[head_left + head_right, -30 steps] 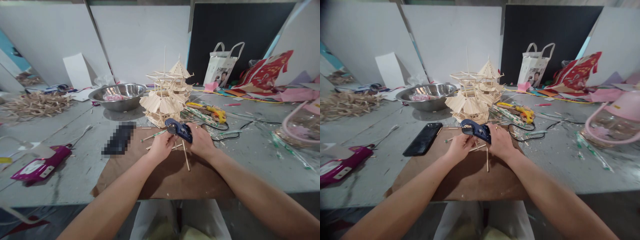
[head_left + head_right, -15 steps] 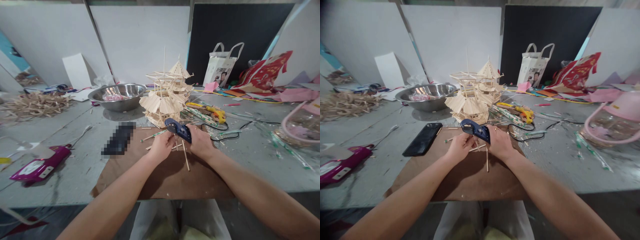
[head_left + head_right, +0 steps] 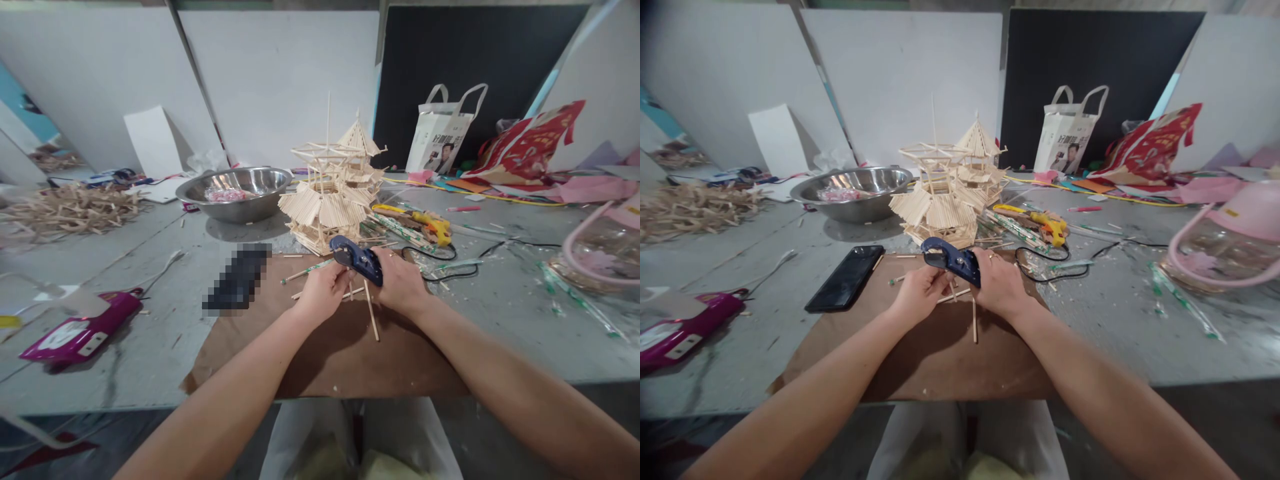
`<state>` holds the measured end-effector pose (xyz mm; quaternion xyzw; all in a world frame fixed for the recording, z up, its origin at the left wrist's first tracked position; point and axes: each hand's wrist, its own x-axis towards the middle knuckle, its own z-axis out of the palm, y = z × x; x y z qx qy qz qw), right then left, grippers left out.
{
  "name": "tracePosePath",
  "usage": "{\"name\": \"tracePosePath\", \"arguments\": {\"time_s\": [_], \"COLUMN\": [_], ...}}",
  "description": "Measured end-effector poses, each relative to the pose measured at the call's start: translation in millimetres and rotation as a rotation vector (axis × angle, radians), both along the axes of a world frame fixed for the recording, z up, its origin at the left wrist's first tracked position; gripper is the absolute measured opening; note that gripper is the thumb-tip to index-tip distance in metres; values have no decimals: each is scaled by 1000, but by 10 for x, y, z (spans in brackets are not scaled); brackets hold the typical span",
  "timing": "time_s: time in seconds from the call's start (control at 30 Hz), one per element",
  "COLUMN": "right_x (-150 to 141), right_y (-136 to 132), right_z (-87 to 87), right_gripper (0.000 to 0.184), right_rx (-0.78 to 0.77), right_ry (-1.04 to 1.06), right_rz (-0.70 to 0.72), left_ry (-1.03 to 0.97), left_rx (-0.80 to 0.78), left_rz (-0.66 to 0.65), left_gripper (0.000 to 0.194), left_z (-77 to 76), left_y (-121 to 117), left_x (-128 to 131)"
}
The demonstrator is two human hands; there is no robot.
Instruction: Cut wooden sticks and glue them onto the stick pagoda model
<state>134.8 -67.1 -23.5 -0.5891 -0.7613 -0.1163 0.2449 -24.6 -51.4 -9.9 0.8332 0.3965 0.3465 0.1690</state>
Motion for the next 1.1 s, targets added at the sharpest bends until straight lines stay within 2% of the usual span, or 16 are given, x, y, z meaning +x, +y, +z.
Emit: {"name": "tracePosePath", "arguments": {"time_s": [0.63, 0.87, 1.1], "right_x": [-14, -29, -37], "right_y": [4, -34, -31], "right_z": [-16, 66, 89], "right_gripper": [33, 31, 31], "right_rx": [-33, -130, -145], "right_ry": [13, -12, -18], "right_rz": [-15, -52, -58], "left_ry": [-12, -63, -152], "left_rx": [-44, -143, -279], "left_rz": [7, -16, -37], "left_gripper": [23, 19, 17], "left_z": [10, 10, 33], "left_y": [-7, -9, -30], "left_x": [9, 26, 52]}}
